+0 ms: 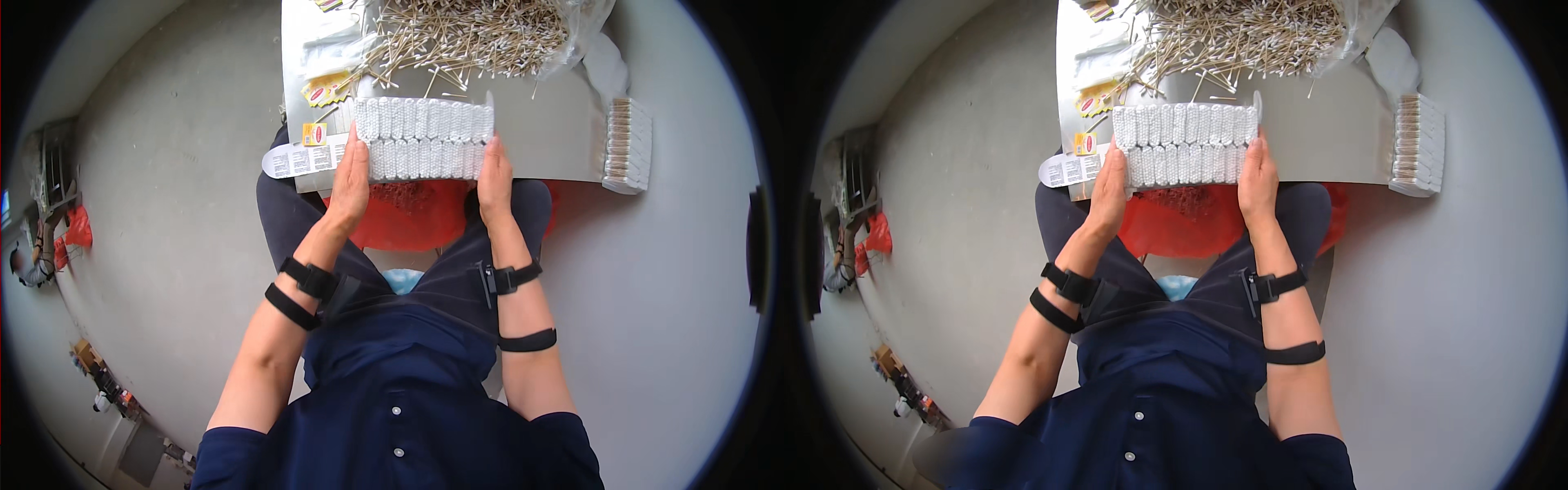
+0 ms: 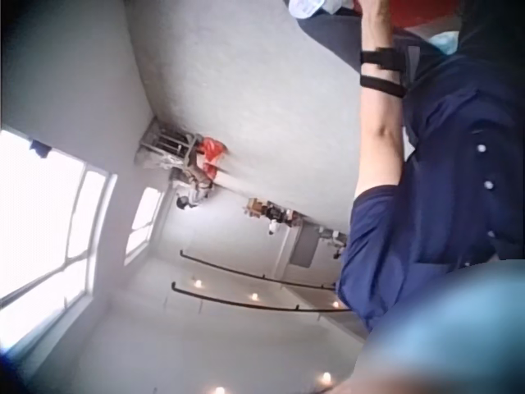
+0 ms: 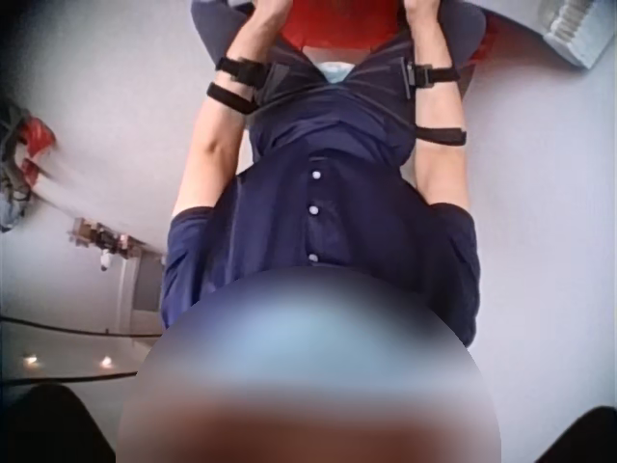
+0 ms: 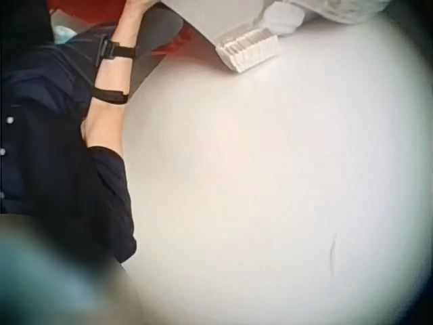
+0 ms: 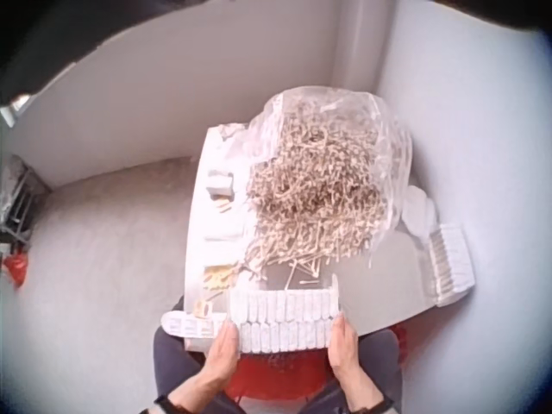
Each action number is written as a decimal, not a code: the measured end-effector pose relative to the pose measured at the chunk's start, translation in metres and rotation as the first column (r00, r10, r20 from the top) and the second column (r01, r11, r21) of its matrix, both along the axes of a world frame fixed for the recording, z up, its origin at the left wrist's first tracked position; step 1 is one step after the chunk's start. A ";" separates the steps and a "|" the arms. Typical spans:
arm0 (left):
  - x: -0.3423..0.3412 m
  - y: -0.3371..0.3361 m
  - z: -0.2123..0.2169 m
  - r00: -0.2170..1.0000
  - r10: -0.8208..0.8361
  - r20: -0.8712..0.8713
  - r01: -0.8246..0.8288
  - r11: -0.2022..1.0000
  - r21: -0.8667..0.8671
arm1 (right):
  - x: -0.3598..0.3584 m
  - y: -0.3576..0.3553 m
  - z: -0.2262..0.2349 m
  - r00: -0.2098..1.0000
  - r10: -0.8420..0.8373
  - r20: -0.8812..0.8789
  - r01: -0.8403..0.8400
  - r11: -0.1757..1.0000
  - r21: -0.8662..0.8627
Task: The person is packaging sets of cotton swabs into plastic bags and arranging them.
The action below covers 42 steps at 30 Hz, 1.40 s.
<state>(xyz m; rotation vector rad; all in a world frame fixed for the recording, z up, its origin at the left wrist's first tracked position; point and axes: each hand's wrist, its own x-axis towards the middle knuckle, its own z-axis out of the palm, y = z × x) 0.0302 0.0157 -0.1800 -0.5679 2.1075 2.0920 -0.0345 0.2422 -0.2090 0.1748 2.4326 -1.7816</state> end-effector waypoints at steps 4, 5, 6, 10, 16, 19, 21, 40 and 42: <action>0.000 -0.021 -0.018 0.987 -0.158 0.019 0.159 0.980 -0.119 | 0.008 -0.005 -0.005 0.994 0.002 -0.112 0.026 0.968 0.250; -0.001 -0.021 -0.018 0.992 -0.124 0.036 0.127 0.988 -0.091 | 0.005 -0.004 0.005 0.975 0.005 -0.223 0.033 0.986 0.165; -0.002 -0.016 -0.014 0.994 -0.095 0.055 0.098 0.993 -0.060 | 0.004 -0.004 0.004 0.974 0.001 -0.225 0.037 0.985 0.167; -0.011 0.001 0.000 0.991 0.023 0.130 -0.030 0.998 0.052 | -0.006 -0.009 0.002 0.956 0.161 -0.245 -0.106 0.969 0.221; -0.018 0.002 -0.037 0.991 0.124 -0.049 -0.122 0.992 0.045 | 0.003 -0.008 0.000 0.958 0.123 -0.260 -0.077 0.981 0.178; -0.020 0.001 -0.034 0.994 0.107 -0.026 -0.105 0.993 0.055 | 0.004 -0.001 0.003 0.977 0.093 -0.194 -0.063 0.986 0.153; -0.016 -0.001 -0.028 0.995 0.100 -0.006 -0.100 0.993 0.059 | 0.002 0.003 0.005 0.986 0.106 -0.131 -0.089 0.988 0.128; -0.001 -0.008 0.014 0.809 -0.588 0.017 0.241 0.305 -0.922 | 0.019 -0.034 0.046 0.757 0.562 -0.333 -0.212 0.693 0.689; 0.001 -0.018 0.008 0.930 -0.260 -0.261 -0.001 0.706 -0.708 | 0.013 -0.015 0.057 0.840 0.317 -0.440 -0.027 0.834 0.550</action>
